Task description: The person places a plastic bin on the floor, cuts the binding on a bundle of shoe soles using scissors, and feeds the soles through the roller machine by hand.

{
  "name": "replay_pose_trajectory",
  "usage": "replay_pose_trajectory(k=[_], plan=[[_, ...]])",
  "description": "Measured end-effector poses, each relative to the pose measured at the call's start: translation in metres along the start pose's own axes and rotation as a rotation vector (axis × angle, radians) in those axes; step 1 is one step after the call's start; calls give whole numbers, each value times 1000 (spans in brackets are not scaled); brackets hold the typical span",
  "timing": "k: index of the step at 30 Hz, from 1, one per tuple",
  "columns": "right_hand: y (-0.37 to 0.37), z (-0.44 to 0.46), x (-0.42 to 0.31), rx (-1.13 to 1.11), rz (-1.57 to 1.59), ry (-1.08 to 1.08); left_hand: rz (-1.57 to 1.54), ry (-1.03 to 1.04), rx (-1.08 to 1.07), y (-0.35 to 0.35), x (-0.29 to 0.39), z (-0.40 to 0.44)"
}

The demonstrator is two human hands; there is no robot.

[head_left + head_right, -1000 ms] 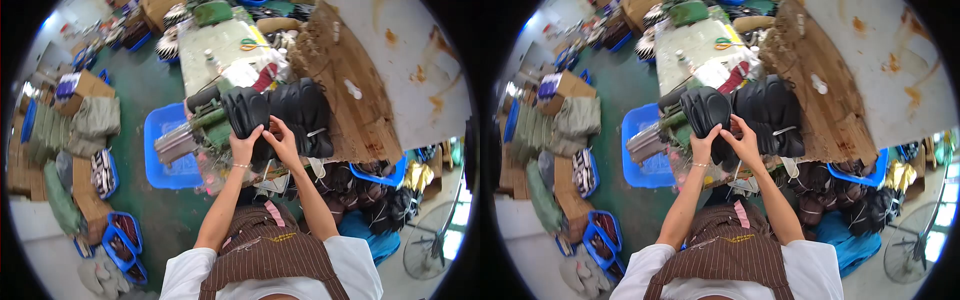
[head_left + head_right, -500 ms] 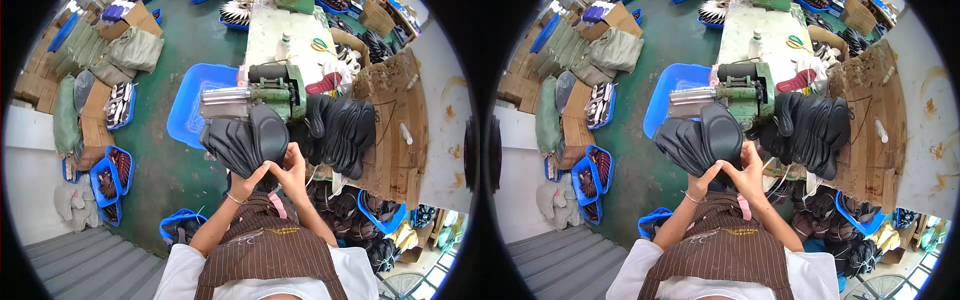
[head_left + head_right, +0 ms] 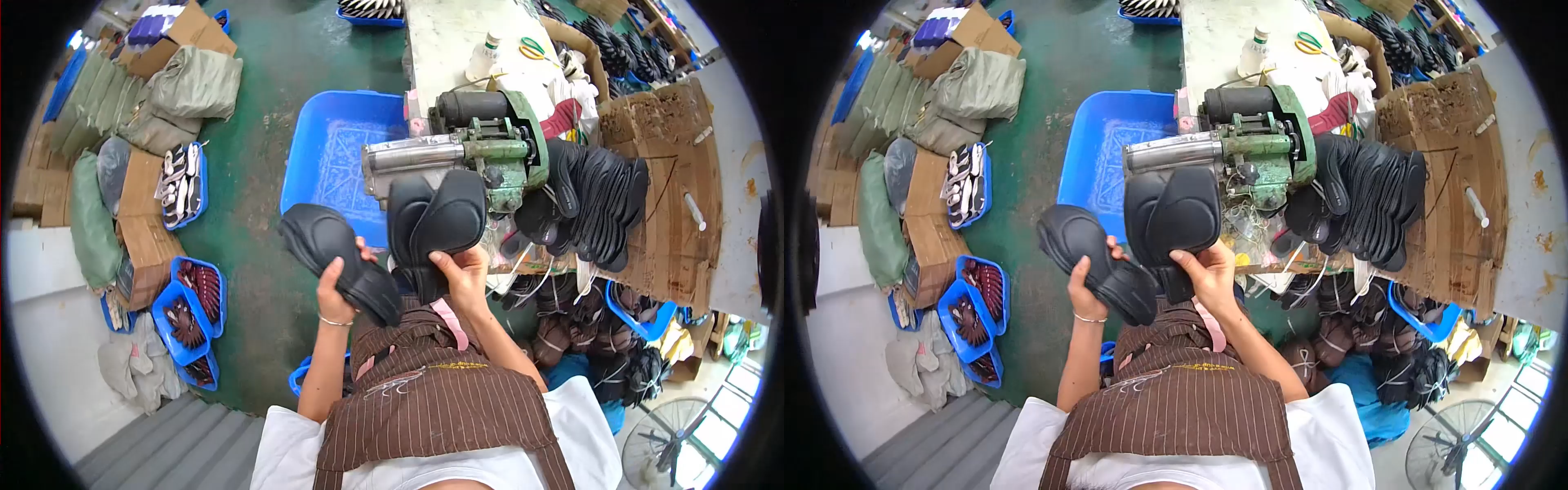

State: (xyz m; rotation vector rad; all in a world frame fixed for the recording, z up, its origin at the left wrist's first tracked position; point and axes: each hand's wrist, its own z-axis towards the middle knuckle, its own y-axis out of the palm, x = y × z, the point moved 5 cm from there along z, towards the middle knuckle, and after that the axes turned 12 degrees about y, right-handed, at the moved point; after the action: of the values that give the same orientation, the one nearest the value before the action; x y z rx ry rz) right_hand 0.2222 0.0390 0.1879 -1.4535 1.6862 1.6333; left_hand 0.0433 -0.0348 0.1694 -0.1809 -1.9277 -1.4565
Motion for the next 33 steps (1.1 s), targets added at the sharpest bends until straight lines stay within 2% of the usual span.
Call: replay_pose_trajectory(k=[1,7,8,9,11,12,14,15,17,20,23,27,28,29,31,32,33], plan=[[-2,4,5,47,-6,-29,13,-31,98,-7,8,3],[-36,26,73,241,-160,89,222,-173,73,-46,40,16],[-43,32,85,285,-214,139,230,-168,135,-47,40,15],[-44,45,86,294,-368,109,229,-168,144,-50,39,14],[-42,73,86,260,-260,91,298,-177,257,-63,37,10],[-33,84,68,238,-402,94,265,-174,289,-65,34,9],[-22,102,58,173,-164,41,278,-155,323,-75,26,6],[-17,98,47,206,-145,28,187,-196,295,-72,25,5],[-16,74,40,263,-245,123,210,-170,319,-74,21,6],[-40,53,91,285,-130,184,249,-138,331,-71,14,7],[-57,65,113,338,-190,155,294,-124,268,-67,10,12],[-38,106,73,280,-277,143,312,-166,242,-65,10,14],[-30,111,69,248,-105,30,312,-171,239,-64,11,15],[-26,103,61,253,-104,28,312,-174,233,-63,11,16],[-18,77,46,293,-259,79,326,-173,230,-68,9,19],[-37,65,71,300,-416,164,341,-172,236,-72,7,20],[-34,53,80,255,-300,203,340,-172,239,-79,4,20]])
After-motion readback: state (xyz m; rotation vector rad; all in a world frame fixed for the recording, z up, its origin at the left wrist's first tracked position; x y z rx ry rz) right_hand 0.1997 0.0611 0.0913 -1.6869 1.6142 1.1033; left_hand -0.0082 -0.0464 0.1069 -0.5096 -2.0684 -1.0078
